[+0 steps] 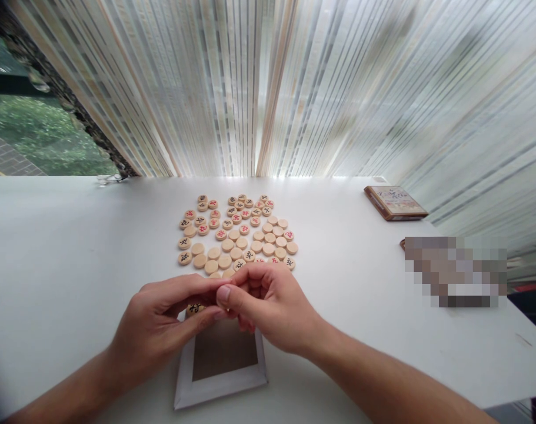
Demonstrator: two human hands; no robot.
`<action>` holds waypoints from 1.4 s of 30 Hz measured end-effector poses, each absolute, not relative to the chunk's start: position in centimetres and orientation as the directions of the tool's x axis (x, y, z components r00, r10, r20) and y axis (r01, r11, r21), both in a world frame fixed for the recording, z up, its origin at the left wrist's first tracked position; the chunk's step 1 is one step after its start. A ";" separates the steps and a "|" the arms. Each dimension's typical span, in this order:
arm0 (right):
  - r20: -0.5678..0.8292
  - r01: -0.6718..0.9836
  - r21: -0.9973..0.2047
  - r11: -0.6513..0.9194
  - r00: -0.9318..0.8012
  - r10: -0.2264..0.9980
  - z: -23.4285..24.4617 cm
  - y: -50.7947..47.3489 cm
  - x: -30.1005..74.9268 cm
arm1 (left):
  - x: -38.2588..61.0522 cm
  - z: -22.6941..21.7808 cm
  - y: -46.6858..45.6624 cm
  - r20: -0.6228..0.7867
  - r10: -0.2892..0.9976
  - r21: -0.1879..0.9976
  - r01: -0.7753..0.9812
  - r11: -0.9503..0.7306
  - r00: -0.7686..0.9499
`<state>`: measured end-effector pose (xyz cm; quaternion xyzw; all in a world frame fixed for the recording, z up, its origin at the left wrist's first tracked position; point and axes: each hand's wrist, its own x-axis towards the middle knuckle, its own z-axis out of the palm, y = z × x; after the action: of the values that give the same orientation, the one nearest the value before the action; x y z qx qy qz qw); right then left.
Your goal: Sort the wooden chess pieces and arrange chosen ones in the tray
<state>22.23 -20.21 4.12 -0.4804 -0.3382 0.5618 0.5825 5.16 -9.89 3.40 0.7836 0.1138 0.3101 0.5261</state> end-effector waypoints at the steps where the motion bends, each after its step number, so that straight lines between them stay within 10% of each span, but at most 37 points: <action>1: -0.129 -0.325 -0.942 -0.080 0.133 0.983 4.1 -20.2 22.3 | 5.1 3.3 -9.9 0.347 0.522 0.908 -0.140 -0.396 0.779; 42: 0.096 -0.170 -0.977 0.132 0.203 0.974 3.5 -20.5 22.4 | 5.1 3.5 -10.2 0.202 0.614 0.978 -0.193 -0.082 0.763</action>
<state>22.44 -20.46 3.50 -0.4688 -0.4291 0.4631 0.6178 5.12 -10.21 3.45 0.6689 0.1574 0.3061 0.6589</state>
